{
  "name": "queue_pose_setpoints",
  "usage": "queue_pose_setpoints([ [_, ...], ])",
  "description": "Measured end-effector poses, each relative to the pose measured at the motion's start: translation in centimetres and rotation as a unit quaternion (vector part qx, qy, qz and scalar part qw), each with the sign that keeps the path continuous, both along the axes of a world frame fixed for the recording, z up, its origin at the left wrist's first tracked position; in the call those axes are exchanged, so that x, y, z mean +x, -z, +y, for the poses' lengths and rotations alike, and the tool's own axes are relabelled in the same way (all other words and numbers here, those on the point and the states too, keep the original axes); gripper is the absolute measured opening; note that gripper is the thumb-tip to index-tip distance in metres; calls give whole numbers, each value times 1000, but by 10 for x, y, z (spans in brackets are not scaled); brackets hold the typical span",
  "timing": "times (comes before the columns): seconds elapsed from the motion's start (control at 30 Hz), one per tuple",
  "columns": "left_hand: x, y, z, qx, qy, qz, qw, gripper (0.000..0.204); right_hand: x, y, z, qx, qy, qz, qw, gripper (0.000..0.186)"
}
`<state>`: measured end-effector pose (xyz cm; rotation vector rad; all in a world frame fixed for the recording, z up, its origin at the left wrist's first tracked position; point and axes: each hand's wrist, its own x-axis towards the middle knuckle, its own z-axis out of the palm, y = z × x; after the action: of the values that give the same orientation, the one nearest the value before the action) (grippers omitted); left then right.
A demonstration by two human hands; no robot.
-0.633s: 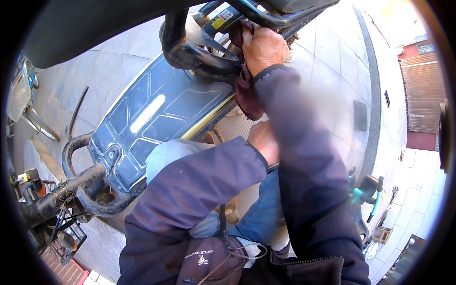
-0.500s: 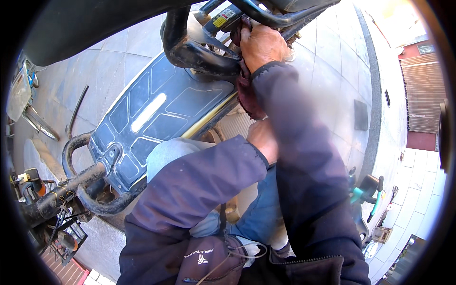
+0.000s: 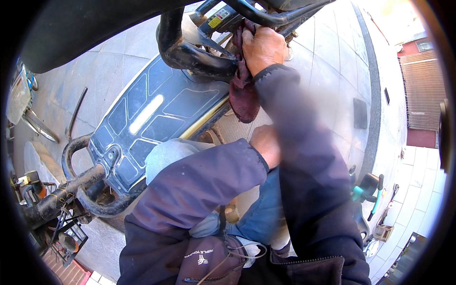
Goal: The person uses a yellow screwdriver to tighten screws on the handlebar assembly of a motorcycle. After securing the components, the person wipes the handlebar area with a dark cloth.
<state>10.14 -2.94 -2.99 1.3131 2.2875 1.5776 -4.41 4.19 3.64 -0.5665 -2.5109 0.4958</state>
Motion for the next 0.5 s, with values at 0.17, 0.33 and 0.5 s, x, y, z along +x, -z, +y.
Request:
queue_pose_setpoints([
  [0.17,-1,-1,2,38,-45,-27,998,16,-10,9,3,48,-87,-39,994,33],
  [0.33,-3,-4,-2,-60,38,-43,997,22,-7,3,5,75,-224,-87,968,23],
  [0.5,1,-1,-2,-126,103,17,986,24,15,-5,10,-16,-62,0,998,29],
])
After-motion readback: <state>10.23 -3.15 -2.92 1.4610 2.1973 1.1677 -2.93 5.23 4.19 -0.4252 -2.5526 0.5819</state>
